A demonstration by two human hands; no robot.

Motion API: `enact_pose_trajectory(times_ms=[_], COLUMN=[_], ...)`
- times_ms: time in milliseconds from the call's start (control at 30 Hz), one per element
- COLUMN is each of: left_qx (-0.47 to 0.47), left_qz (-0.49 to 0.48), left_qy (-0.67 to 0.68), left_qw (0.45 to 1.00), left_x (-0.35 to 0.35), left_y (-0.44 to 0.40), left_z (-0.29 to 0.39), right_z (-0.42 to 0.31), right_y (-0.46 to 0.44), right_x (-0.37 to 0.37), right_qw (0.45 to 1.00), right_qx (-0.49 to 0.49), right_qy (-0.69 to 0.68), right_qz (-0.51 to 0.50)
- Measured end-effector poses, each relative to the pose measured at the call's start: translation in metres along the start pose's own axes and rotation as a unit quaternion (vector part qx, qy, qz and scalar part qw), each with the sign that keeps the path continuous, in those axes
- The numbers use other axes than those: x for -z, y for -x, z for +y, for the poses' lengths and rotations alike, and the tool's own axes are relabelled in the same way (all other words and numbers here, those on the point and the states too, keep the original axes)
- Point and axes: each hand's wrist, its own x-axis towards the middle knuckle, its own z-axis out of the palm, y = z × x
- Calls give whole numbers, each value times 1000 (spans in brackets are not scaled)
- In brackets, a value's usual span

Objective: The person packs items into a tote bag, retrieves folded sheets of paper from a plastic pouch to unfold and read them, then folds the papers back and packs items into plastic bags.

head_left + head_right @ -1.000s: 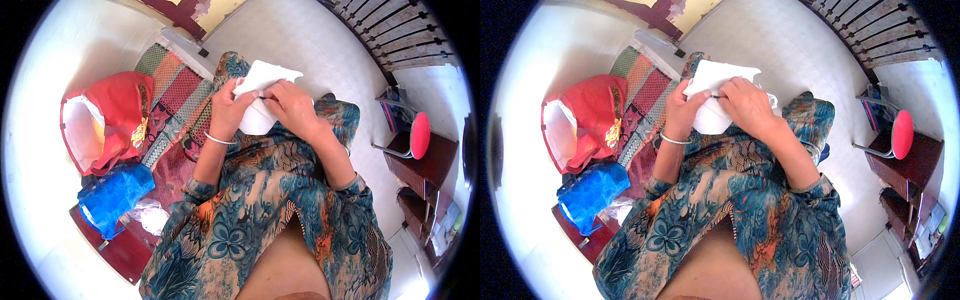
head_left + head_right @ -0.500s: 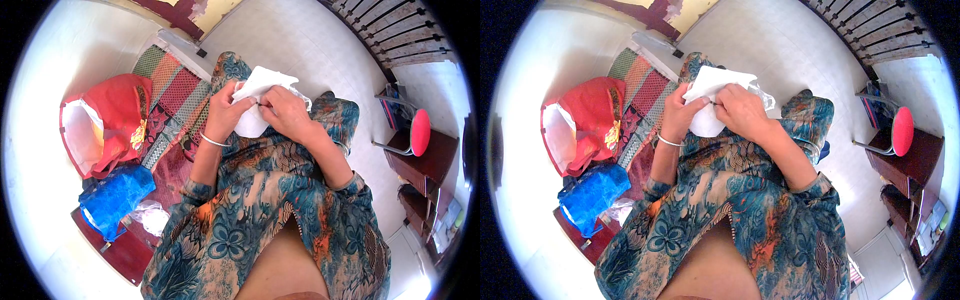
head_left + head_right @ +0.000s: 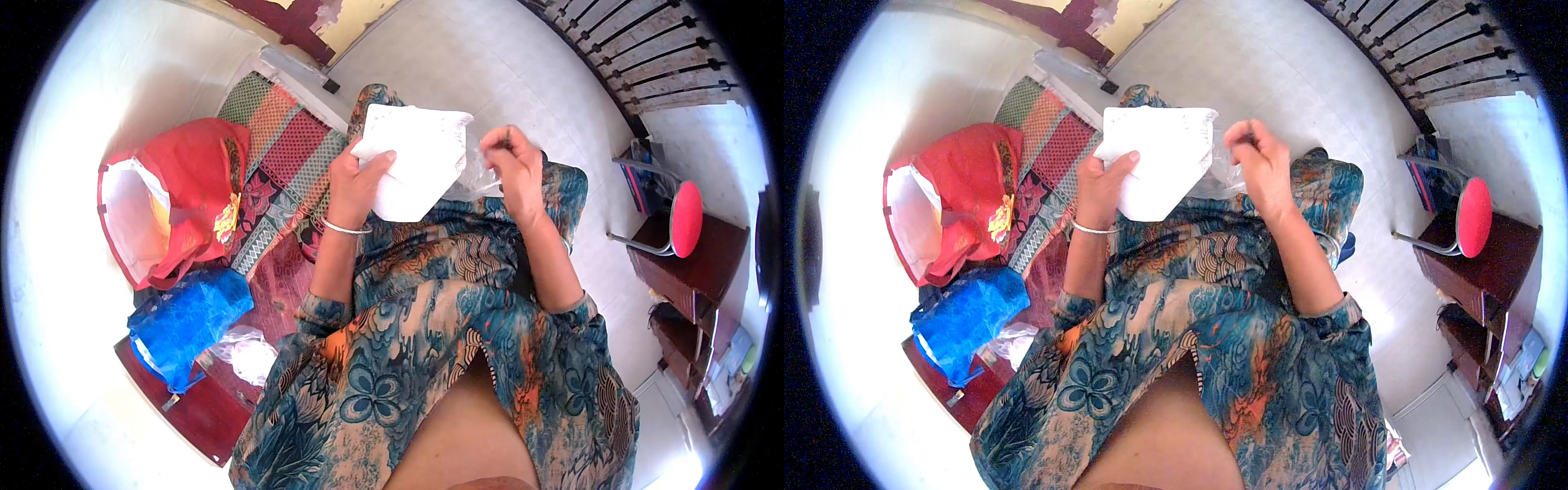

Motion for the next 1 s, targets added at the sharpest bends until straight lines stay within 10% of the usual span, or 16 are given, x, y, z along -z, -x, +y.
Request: enact_pose_trajectory(times_ms=[200,1000], left_qx=[10,-65], left_qz=[-16,165], left_qy=[38,181], left_qw=[999,967], left_x=[-10,40], left_y=[7,3], left_z=[11,6], right_z=[-11,-4], right_y=[-4,-7], right_x=[-13,0], right_qw=[984,980], right_qx=[-146,-33], right_qy=[-100,-147], right_qz=[-37,129])
